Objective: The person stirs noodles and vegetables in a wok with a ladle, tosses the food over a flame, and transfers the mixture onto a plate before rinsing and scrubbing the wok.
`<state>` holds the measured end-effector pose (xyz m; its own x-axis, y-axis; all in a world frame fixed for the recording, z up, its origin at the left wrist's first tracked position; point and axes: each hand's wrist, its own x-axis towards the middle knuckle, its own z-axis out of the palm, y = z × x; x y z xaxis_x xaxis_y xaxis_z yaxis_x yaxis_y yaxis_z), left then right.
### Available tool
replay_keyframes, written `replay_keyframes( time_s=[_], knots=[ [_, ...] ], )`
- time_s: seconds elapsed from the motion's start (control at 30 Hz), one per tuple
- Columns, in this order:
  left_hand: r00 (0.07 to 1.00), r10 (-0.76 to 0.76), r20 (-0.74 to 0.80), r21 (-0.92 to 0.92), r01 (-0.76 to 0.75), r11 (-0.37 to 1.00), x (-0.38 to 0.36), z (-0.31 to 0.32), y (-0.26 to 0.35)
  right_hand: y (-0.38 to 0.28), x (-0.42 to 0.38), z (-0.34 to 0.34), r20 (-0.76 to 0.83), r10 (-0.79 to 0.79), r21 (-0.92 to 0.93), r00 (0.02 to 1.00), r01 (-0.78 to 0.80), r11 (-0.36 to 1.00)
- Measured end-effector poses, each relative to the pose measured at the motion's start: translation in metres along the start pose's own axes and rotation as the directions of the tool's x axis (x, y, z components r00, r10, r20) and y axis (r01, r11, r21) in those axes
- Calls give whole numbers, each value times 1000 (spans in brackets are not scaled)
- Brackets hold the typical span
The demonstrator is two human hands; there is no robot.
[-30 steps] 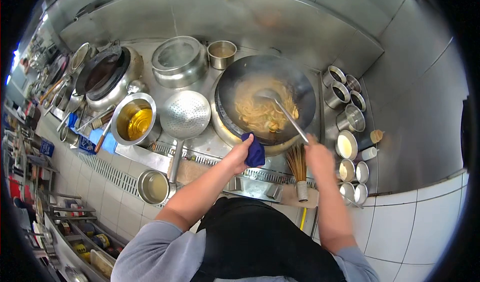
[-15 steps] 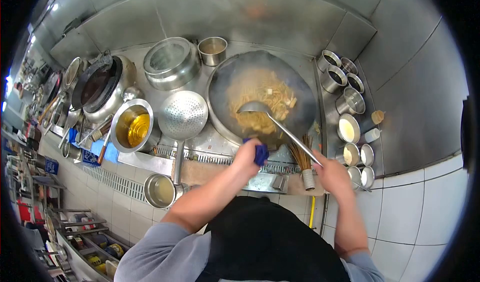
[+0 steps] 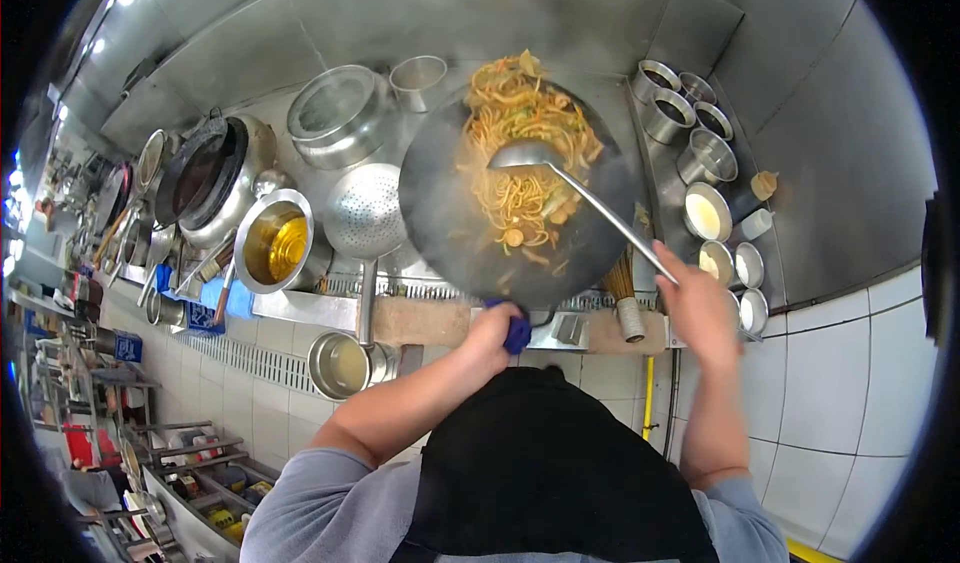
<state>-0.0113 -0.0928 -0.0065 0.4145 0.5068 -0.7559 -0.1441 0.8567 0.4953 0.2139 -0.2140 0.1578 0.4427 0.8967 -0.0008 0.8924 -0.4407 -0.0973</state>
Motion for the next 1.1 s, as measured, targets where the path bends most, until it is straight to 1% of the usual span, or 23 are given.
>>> replay_keyframes(
  time_s=[0.07, 0.1, 0.17, 0.2, 0.23, 0.27, 0.33, 0.4, 0.47, 0.53, 0.6, 0.63, 0.7, 0.73, 0.77, 0.8, 0.83, 0.87, 0.93, 1.0, 1.03, 1.07, 1.1],
  knots=[
    [997, 80, 7, -136, -78, 988, 1, 23, 25, 13, -15, -28, 124, -35, 184, 992, 12, 983],
    [995, 101, 26, -153, -95, 984, -2, 36, 45, 21, -14, -25, 130, -39, 185, 991, 15, 983],
    [991, 122, 49, -167, -113, 980, 6, 43, 68, 31, -9, -14, 150, -107, 296, 983, 59, 953],
    [984, 112, 138, -180, -86, 980, 22, 36, 71, 27, -3, -1, 146, -104, 297, 984, 56, 953],
    [969, 102, 227, -189, -59, 980, 38, 29, 70, 18, 7, 18, 151, -25, 157, 988, 1, 988],
    [968, 100, 231, -181, -58, 982, 46, 21, 59, 8, 12, 33, 147, 55, 15, 988, -58, 998],
    [979, 179, 98, -87, -171, 981, 54, -1, 21, -17, 12, 51, 88, 115, -2, 989, -115, 993],
    [997, 69, -38, 45, -67, 997, 63, -26, -7, -23, 8, 53, 23, 167, -3, 986, -167, 986],
    [999, -26, -44, 185, 33, 982, 30, -29, -8, -9, -4, 39, -69, 44, 42, 997, -42, 998],
    [996, 9, -94, 212, 11, 977, -5, -4, 11, 7, -11, 3, -25, 35, 75, 999, -33, 997],
    [997, 54, 50, -63, -51, 997, -4, 15, 35, 17, -18, -30, 148, 11, 169, 989, -36, 985],
    [996, 69, 61, -93, -63, 994, 2, 27, 54, 22, -14, -28, 150, 6, 166, 989, -32, 986],
    [993, 85, 76, -123, -75, 990, 17, 34, 76, 27, -6, -15, 138, -107, 193, 985, 79, 978],
    [983, 115, 143, -148, -94, 985, 32, 28, 78, 20, 0, -2, 137, -104, 191, 985, 77, 979],
    [967, 144, 210, -174, -108, 979, 46, 22, 76, 7, 9, 15, 141, -4, 93, 990, -9, 996],
    [966, 146, 215, -176, -109, 978, 57, 13, 63, -5, 16, 29, 132, 93, -6, 987, -93, 996],
    [974, 181, 138, -115, -165, 979, 64, 0, 42, -18, 18, 40, 124, 95, -7, 988, -95, 995],
    [973, 220, 65, -48, -217, 975, 65, -10, 25, -31, 15, 51, 53, 138, -37, 989, -136, 990],
    [992, 97, -82, 80, -91, 993, 57, -24, 11, -35, 6, 53, -35, 181, -66, 983, -183, 981],
    [995, 93, -21, 79, -91, 993, 45, -28, 3, -25, -7, 42, -43, 194, 36, 980, -192, 981],
    [995, 90, -49, 47, -88, 995, 38, -17, 14, -11, -16, 37, -99, 149, 149, 984, -133, 980],
    [990, 122, 66, -57, -118, 991, 41, -13, 21, -5, -22, 22, -85, 147, 145, 985, -134, 980],
    [992, 108, 71, -76, -102, 992, 38, -1, 37, -1, -30, 1, 30, 171, 193, 985, -174, 966]
  ],
)
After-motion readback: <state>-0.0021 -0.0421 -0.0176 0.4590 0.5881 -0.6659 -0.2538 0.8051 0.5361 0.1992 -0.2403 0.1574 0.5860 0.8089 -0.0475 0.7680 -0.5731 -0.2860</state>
